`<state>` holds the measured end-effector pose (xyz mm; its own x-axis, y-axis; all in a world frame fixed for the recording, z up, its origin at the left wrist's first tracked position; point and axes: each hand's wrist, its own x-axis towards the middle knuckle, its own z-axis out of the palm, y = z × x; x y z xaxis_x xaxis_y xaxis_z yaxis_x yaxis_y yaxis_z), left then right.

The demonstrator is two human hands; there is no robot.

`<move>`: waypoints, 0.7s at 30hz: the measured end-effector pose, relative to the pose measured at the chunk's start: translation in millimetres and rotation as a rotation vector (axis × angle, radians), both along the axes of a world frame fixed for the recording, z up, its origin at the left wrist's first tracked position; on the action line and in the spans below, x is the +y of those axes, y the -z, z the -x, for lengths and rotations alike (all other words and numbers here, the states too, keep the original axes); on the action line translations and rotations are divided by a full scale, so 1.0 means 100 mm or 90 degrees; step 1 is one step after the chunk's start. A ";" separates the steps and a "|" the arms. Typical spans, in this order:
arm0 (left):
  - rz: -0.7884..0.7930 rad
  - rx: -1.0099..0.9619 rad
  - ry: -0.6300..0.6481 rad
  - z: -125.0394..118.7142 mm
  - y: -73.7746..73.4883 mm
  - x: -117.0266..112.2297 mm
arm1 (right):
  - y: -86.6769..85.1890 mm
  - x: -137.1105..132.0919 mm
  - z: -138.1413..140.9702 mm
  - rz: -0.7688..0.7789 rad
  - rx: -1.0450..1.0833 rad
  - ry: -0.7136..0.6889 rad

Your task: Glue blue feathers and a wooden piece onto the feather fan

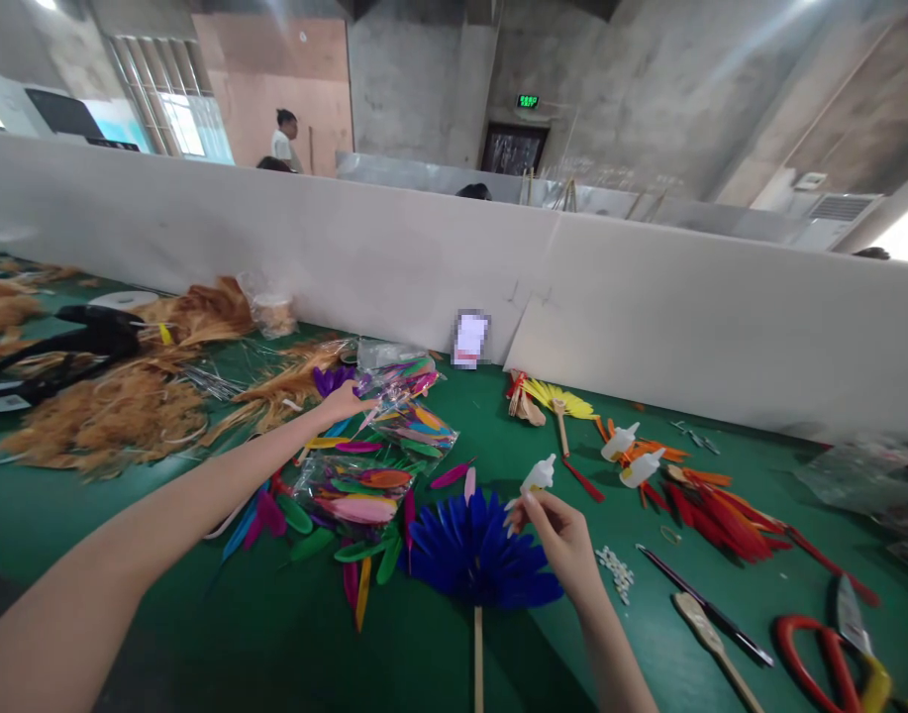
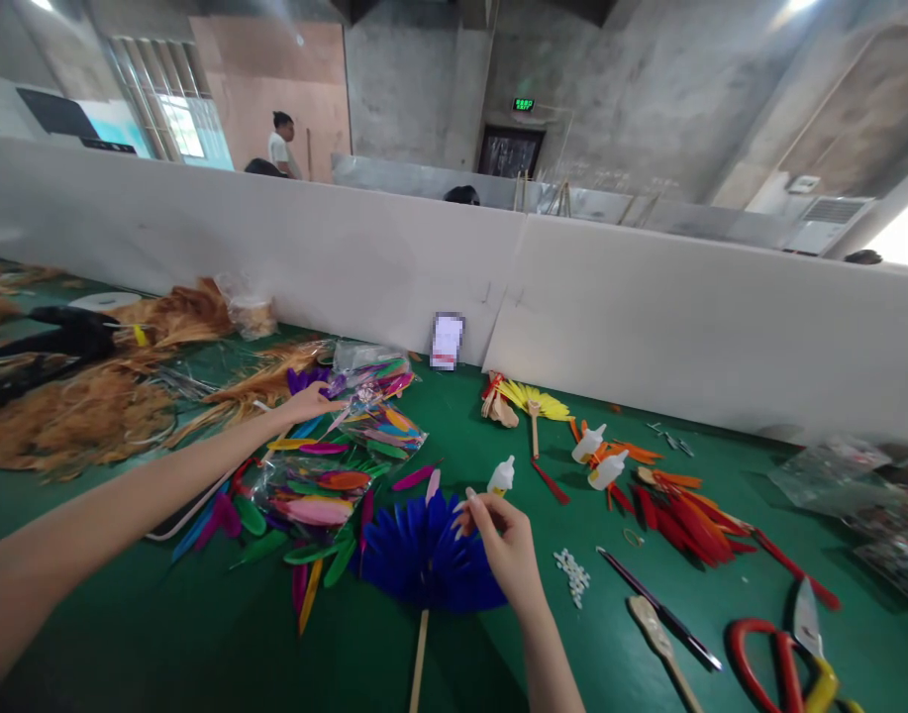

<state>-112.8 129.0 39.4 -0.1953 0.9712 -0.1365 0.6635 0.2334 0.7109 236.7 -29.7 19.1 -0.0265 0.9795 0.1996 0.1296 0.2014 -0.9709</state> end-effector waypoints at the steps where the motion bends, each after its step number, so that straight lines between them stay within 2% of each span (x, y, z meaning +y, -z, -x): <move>1: 0.018 -0.007 0.005 -0.04 0.01 0.00 | 0.02 0.00 -0.01 0.001 -0.004 -0.004; 4: 0.059 -0.045 0.042 -0.19 -0.03 0.02 | 0.08 0.01 -0.02 0.002 -0.002 -0.014; 6: 0.067 -0.084 0.087 -0.31 -0.13 0.04 | 0.09 0.01 -0.02 -0.001 0.004 -0.009; 10: 0.028 -0.190 0.179 -0.57 -0.48 0.11 | 0.08 0.01 -0.01 -0.003 0.021 0.002; 13: -0.036 -0.271 0.217 -0.78 -0.74 0.18 | 0.06 0.00 -0.01 -0.008 0.030 0.005; 18: -0.174 -0.338 0.176 -0.96 -1.04 0.45 | 0.07 0.01 -0.02 -0.014 0.043 0.026; 21: -0.246 -0.314 0.102 -0.88 -1.10 0.65 | 0.10 0.03 -0.03 -0.012 0.035 0.029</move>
<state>-24.6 194.3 149.0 -0.0477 0.9802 0.1922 0.2435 -0.1752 0.9540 239.3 -26.5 9.5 0.0290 0.9756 0.2176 0.0857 0.2145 -0.9730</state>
